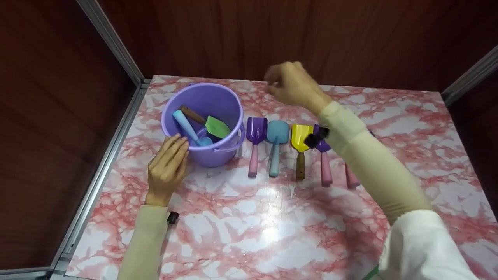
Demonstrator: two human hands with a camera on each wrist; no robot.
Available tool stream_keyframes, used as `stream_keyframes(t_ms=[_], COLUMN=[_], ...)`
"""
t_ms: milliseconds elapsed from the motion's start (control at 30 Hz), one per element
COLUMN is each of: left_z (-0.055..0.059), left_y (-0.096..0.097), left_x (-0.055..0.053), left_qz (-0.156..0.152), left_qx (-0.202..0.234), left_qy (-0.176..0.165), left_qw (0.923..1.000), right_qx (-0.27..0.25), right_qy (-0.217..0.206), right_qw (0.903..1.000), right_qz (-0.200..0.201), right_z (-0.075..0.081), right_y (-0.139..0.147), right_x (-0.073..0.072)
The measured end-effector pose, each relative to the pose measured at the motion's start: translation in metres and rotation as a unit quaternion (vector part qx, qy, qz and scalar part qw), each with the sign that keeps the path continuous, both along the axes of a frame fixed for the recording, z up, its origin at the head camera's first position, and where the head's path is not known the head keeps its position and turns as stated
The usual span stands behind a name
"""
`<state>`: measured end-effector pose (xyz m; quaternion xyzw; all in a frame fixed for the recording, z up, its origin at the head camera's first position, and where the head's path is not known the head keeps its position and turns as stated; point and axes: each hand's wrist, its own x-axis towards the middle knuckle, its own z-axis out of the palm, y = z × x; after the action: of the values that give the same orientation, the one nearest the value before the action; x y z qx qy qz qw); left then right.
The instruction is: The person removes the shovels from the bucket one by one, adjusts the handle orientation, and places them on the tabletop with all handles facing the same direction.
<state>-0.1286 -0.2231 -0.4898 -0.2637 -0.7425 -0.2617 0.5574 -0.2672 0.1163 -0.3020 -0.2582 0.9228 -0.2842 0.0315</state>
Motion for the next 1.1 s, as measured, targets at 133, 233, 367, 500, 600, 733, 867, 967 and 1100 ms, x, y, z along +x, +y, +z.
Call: stream_keyframes(t_ms=[133,233,367,500,600,733,867,967,1100], left_z=[0.002,0.002,0.001,0.000,0.000,0.000,-0.001,-0.002,-0.002], left_y=[-0.001,0.000,0.002,0.002,0.003,0.009,0.016,0.021,0.025], left_x=[0.001,0.002,0.003,0.003,0.003,0.000,-0.003,-0.006,-0.008], left_qz=[-0.001,-0.001,0.005,0.009,0.008,0.002,-0.008,-0.018,-0.026], left_qx=[-0.010,-0.013,-0.016,-0.014,-0.008,0.000,-0.004,-0.007,-0.007], left_qy=[-0.004,-0.006,-0.008,-0.009,-0.008,-0.005,-0.006,-0.011,-0.014], left_qw=[0.9999,0.9999,0.9998,0.9998,0.9999,1.0000,0.9999,0.9997,0.9995], right_qx=[-0.004,0.003,0.018,0.040,0.072,0.128,0.179,0.193,0.174], right_qy=[0.006,0.004,0.003,0.000,-0.005,-0.030,-0.072,-0.094,-0.108], right_qw=[0.9983,0.9959,0.9922,0.9880,0.9831,0.9751,0.9663,0.9628,0.9642], right_qz=[0.058,0.091,0.123,0.149,0.168,0.179,0.170,0.163,0.168], right_z=[-0.002,-0.006,-0.011,-0.018,-0.025,-0.036,-0.045,-0.052,-0.063], right_y=[-0.041,-0.066,-0.093,-0.120,-0.139,-0.154,-0.159,-0.158,-0.159], right_x=[-0.006,-0.009,-0.012,-0.017,-0.021,-0.021,-0.018,-0.018,-0.020])
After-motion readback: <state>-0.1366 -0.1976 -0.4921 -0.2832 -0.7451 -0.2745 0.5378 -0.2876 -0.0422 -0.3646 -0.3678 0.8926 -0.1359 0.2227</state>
